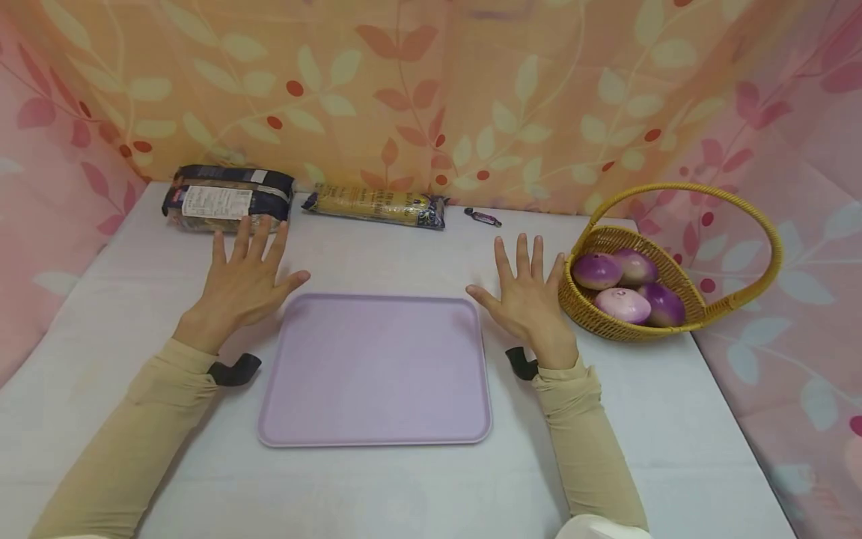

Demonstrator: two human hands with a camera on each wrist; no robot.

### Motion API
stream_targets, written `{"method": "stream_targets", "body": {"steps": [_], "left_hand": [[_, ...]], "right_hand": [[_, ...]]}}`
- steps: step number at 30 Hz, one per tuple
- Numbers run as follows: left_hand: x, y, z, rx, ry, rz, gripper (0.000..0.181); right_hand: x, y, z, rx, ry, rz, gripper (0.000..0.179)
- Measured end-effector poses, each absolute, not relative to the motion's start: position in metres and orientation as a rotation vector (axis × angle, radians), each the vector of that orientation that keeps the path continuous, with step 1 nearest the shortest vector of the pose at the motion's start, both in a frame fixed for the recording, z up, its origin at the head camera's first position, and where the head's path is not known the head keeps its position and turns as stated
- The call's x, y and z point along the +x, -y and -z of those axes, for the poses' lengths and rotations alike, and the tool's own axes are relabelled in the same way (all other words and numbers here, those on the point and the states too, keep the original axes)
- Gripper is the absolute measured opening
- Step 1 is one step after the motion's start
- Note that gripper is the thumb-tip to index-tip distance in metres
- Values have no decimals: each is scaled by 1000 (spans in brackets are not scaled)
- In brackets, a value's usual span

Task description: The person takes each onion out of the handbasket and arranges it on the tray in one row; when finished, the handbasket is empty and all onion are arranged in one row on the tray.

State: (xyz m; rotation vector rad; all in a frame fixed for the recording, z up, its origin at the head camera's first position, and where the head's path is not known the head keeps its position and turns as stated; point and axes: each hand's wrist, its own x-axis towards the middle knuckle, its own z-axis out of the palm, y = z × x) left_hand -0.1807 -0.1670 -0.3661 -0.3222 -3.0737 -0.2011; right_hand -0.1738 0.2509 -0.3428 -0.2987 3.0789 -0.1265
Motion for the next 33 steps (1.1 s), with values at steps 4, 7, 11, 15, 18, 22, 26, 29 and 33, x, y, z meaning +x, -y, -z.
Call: {"method": "stream_targets", "body": {"steps": [4,7,11,15,18,22,26,29,33], "left_hand": [[-178,169,363,-321,3105,212,58],[-177,172,363,-325,3191,352,35],[-179,177,364,-318,3327,594,34],[-182,179,365,-341,3426,743,35],[-183,179,366,-374,3474,888,31],[-184,178,365,-402,3510,1095,23],[-185,179,369,-406,3499,1281,17],[-185,180,372,-381,3480,1370,15],[-185,180,372,-375,3477,1387,16]], "right_hand": [[-176,-254,336,-327,-3115,92,83],[-177,-261,329,-340,-3253,142,62],[-175,-279,318,-129,-3488,357,35],[-170,-309,306,307,-3464,459,42],[-166,-335,300,506,-3234,371,58],[-161,-360,298,498,-2959,272,73],[-158,-367,303,468,-2922,260,75],[-158,-372,309,494,-2969,266,69],[-157,-384,314,498,-2973,268,76]]}}
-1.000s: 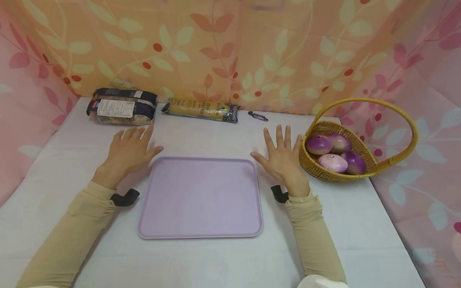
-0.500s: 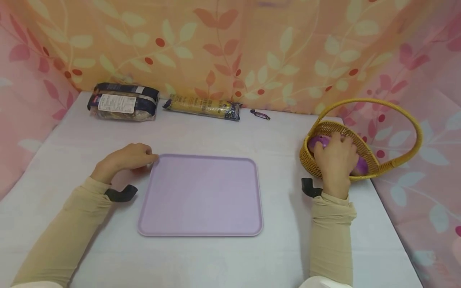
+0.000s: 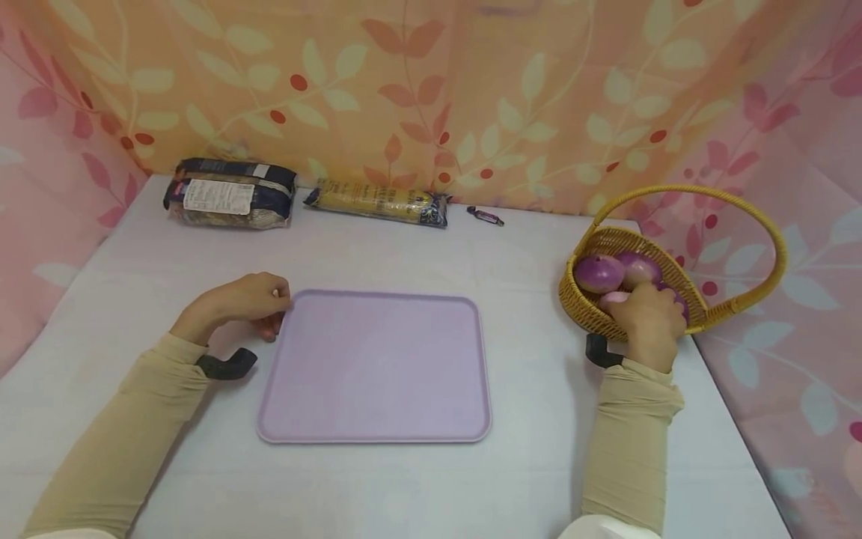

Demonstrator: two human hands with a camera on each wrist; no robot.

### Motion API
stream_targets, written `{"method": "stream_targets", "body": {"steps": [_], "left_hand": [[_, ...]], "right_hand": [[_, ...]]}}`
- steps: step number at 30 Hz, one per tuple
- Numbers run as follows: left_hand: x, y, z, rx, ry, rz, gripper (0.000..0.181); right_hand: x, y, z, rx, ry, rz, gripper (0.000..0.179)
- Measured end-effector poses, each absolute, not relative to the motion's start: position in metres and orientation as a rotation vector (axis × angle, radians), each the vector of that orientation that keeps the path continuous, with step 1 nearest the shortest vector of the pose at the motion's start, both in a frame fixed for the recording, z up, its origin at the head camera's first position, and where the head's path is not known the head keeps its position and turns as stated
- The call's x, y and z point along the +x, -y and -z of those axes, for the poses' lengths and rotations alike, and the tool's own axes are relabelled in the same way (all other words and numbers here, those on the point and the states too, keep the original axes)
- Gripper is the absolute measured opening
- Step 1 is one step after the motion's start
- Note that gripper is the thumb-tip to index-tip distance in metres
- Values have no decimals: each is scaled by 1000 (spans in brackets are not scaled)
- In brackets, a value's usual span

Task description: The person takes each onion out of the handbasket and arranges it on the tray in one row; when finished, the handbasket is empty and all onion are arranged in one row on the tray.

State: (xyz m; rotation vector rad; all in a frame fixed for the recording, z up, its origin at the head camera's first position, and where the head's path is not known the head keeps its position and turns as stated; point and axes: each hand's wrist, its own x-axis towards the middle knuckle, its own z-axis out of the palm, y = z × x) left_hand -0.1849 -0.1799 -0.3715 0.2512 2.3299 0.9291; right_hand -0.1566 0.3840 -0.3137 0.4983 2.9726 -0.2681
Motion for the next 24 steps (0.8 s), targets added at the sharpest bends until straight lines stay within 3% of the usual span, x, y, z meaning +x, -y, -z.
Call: {"method": "stream_targets", "body": {"steps": [5,15,24], "left_hand": [[-184,180,372,257,-2335,-929,16],[-183,179,371,254,-2340,-963,14],[-183,181,376,254,-2364,-949,15]], "right_hand": [[-157,-388,313,490,-2929,273,81],[-148,-369,284,497,-3120,296,62],[-156,-272,270,-357,-3307,654,56]]}}
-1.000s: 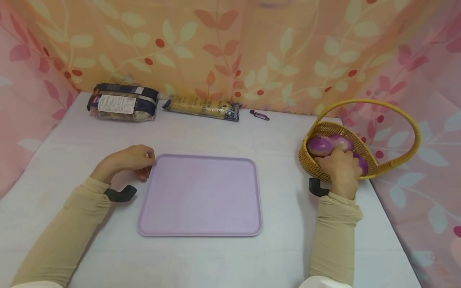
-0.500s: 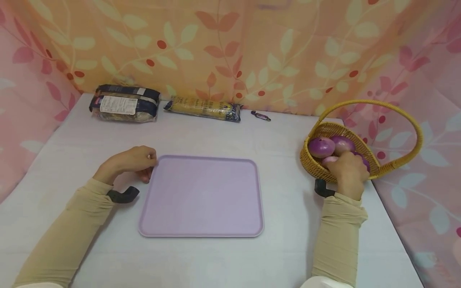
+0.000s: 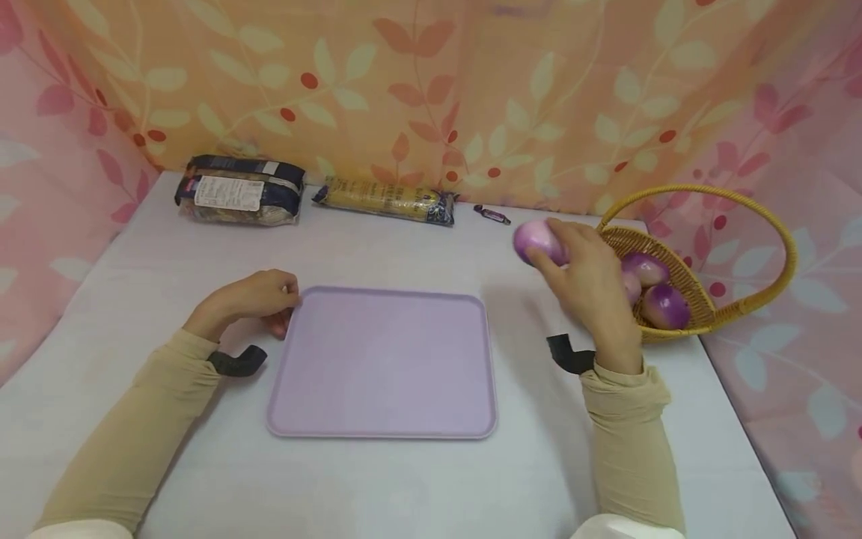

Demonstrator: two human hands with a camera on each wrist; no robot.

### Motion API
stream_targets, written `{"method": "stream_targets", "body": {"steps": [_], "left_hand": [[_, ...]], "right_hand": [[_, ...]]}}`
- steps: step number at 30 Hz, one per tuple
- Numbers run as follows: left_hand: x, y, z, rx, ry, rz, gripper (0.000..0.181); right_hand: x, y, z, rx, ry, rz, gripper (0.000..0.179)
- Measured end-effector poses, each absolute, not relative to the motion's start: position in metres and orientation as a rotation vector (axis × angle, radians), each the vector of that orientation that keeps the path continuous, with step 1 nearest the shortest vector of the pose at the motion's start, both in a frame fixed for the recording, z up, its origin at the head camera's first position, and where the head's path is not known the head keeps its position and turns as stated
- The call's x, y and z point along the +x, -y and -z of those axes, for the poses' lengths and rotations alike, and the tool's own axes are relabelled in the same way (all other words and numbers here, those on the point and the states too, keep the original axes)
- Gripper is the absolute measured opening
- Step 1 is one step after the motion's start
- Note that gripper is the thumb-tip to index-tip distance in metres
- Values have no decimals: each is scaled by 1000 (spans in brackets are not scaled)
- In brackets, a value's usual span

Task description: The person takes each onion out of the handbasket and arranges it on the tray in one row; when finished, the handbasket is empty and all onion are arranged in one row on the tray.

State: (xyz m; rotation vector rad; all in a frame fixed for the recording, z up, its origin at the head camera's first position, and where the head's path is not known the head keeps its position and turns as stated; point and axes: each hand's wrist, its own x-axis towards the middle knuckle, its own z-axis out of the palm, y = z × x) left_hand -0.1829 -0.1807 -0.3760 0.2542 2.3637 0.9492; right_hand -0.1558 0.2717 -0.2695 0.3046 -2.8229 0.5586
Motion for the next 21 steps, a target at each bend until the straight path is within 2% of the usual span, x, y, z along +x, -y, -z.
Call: {"method": "stream_targets", "body": {"steps": [6,10,16,21], "left_hand": [[-184,182,378,234,-2294,-1012,17],[-185,185,381,200,-2213,-1098,18],[-186,187,385,165,-2149,-1175,19],[-188,189,387,173,-2154,-1183,21]], "right_hand": [[-168,-192,305,890,2803,-576,57],[-165,-150,332,1154,2793,-524,56],[-158,-113,353,1388,2710,-447,51],[-161,-97,357,1396,2695,-449,49]]}}
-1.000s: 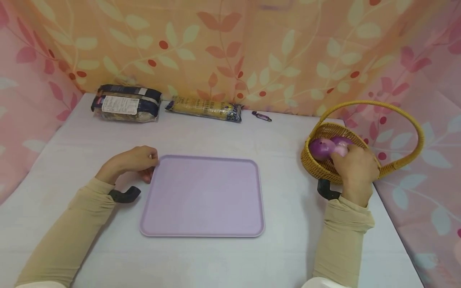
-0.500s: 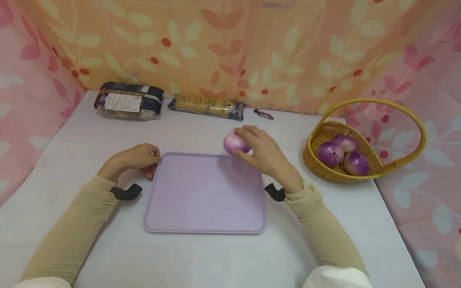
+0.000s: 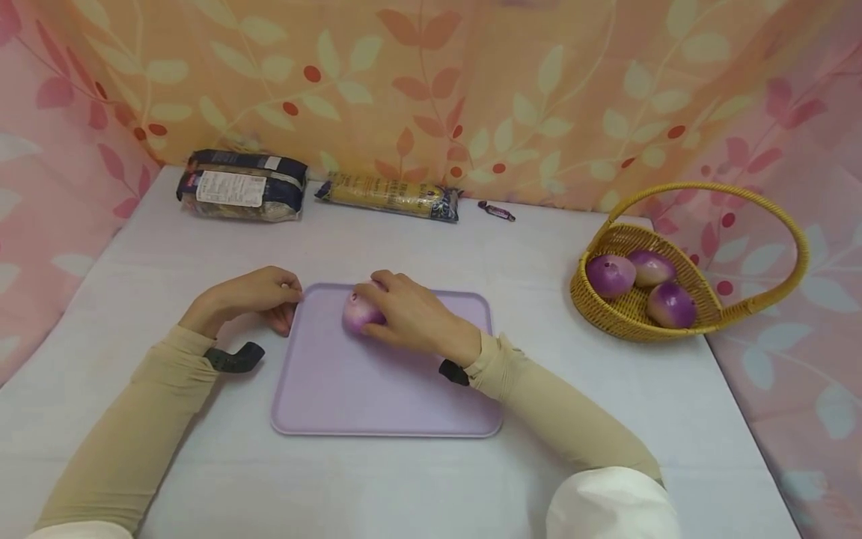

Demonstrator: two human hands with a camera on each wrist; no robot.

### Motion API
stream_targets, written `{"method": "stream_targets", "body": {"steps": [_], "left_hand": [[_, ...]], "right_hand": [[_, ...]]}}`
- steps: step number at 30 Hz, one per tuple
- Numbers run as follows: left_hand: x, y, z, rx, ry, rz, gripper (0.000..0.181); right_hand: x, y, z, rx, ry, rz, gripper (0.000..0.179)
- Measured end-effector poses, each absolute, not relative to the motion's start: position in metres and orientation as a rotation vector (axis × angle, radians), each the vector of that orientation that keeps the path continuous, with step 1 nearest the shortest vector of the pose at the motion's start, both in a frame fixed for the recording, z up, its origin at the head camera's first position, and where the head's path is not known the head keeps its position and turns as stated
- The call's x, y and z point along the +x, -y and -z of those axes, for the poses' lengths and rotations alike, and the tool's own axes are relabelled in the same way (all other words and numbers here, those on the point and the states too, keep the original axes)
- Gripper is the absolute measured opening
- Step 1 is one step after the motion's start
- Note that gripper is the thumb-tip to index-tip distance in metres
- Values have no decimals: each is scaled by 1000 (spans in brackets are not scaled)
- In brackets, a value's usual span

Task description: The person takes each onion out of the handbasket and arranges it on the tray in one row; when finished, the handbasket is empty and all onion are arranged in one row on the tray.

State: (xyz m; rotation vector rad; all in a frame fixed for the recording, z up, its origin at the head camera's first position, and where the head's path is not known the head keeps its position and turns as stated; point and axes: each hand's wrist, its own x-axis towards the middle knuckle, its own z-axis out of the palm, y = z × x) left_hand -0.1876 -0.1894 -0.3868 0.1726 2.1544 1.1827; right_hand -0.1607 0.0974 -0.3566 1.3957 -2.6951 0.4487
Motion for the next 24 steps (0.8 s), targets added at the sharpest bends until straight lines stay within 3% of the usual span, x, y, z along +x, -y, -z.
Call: {"method": "stream_targets", "body": {"steps": [24], "left_hand": [[-188,193,389,203,-2091,-1232,21]], "right_hand": [[-172,-39,360,1459,2785,-440,63]]}}
